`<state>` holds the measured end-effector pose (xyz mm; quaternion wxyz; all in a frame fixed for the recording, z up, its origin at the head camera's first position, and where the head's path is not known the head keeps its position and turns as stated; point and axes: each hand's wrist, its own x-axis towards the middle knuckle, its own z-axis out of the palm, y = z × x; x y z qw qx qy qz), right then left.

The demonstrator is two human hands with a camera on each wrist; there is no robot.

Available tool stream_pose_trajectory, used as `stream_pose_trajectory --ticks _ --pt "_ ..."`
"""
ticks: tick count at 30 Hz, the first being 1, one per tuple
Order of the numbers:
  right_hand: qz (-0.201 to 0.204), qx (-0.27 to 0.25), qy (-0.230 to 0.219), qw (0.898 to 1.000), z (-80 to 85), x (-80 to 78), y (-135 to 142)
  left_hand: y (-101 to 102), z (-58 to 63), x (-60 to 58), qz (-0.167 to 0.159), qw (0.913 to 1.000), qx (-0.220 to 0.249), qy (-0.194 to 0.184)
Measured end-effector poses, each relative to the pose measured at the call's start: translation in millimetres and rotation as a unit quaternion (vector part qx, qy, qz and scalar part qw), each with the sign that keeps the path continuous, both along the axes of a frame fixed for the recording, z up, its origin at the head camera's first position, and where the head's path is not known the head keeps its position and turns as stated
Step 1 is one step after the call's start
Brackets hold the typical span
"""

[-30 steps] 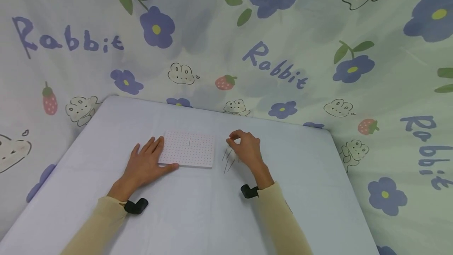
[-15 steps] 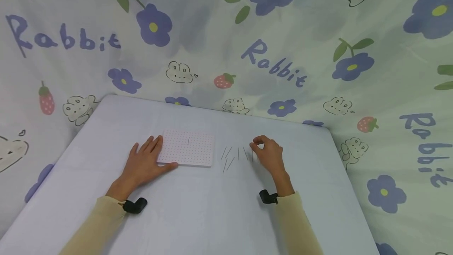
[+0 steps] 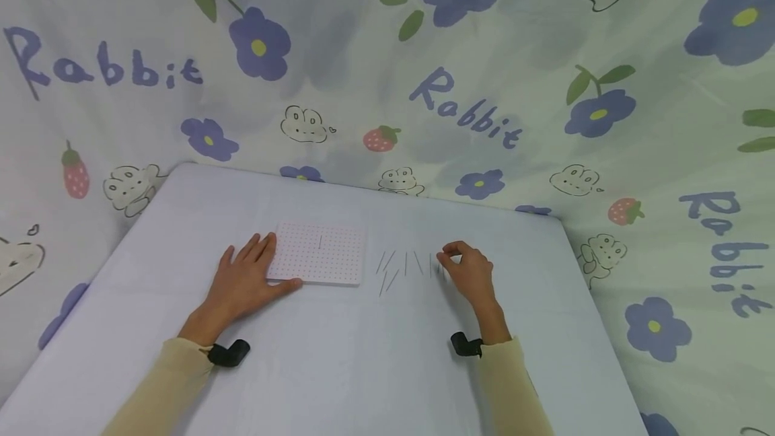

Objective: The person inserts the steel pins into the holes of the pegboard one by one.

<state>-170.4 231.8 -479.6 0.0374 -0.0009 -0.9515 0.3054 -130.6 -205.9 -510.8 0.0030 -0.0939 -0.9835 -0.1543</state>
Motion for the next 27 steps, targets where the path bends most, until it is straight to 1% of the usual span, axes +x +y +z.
stream_pose_trajectory --ticks 10,17,27 --pt "-0.013 0.005 -0.026 1.000 -9.7 5.9 4.7 -1.3 -1.6 0.1 -0.001 1.0000 0.002 -0.003" --pt "-0.016 0.013 -0.038 0.999 -17.3 8.5 6.5 -2.1 -2.5 0.4 -0.002 1.0000 0.003 0.003" --pt "-0.013 0.018 -0.037 0.999 -17.5 9.6 6.9 -2.0 -2.6 1.2 0.000 1.0000 0.005 0.008"
